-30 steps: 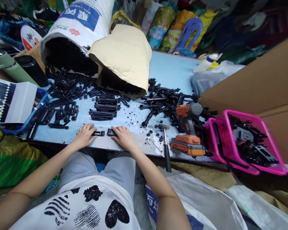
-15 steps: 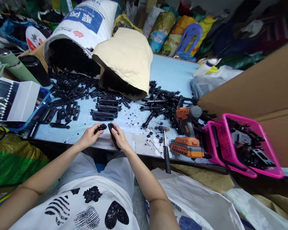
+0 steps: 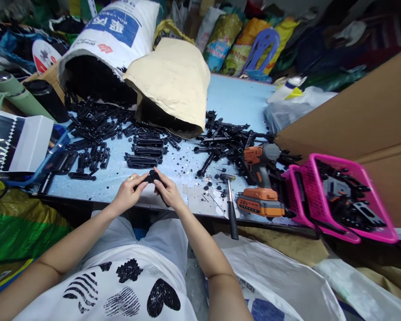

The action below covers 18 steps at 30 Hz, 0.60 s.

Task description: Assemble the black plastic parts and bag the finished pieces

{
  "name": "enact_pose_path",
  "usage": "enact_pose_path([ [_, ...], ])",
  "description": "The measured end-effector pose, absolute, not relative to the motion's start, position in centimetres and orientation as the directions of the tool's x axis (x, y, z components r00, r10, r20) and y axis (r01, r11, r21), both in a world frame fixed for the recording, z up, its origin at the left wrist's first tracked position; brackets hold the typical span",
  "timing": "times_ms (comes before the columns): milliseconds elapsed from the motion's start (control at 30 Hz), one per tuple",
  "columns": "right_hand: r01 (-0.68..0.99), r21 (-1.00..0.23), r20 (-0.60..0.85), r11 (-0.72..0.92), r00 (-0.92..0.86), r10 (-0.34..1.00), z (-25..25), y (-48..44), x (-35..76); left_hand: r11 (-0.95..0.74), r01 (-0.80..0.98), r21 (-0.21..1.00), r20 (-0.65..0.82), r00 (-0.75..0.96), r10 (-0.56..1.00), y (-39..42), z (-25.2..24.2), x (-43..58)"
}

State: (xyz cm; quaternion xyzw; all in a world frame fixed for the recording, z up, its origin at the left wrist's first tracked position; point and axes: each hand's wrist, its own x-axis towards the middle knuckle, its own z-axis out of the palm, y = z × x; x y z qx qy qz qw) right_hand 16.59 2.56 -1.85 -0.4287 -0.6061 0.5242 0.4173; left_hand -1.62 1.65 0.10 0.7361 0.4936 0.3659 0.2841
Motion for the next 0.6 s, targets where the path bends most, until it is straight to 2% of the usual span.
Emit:
enact_pose_path([
  [100,0.282,-0.901,0.213,0.33,-0.375,0.902,-0.9,2.7,17.7,-0.392,0.541,0.744,0.288,0.27,0.919,1.2,0.1,-1.3],
  [167,0.332,-0.857,0.263,0.393,-0.373,0.89,-0.6,2.4,17.6,-0.414,0.515,0.751,0.343,0.23,0.91,0.9,0.1,-0.6],
  [333,0.268,-0.91,0.288,0.317,-0.143,0.947,-1.3,0.7,15.2,-0.425,0.446,0.788,0.491,-0.039,0.87,0.3,0.6,1.7],
  [433,0.245,-0.914,0.305,0.324,-0.111,0.946,-2.0,0.0,13.9,-0.449,0.418,0.789,0.504,-0.024,0.863,0.4,0.6,2.1],
  [533,0.239,-0.91,0.32,0.339,-0.116,0.94,-2.6,0.2,13.6,-0.405,0.367,0.837,0.451,-0.045,0.891,0.5,-0.2,2.1],
  [600,0.276,-0.895,0.3,0.35,-0.208,0.931,-2.7,1.1,14.7,-0.281,0.249,0.927,0.315,-0.109,0.943,0.4,-1.2,2.0],
])
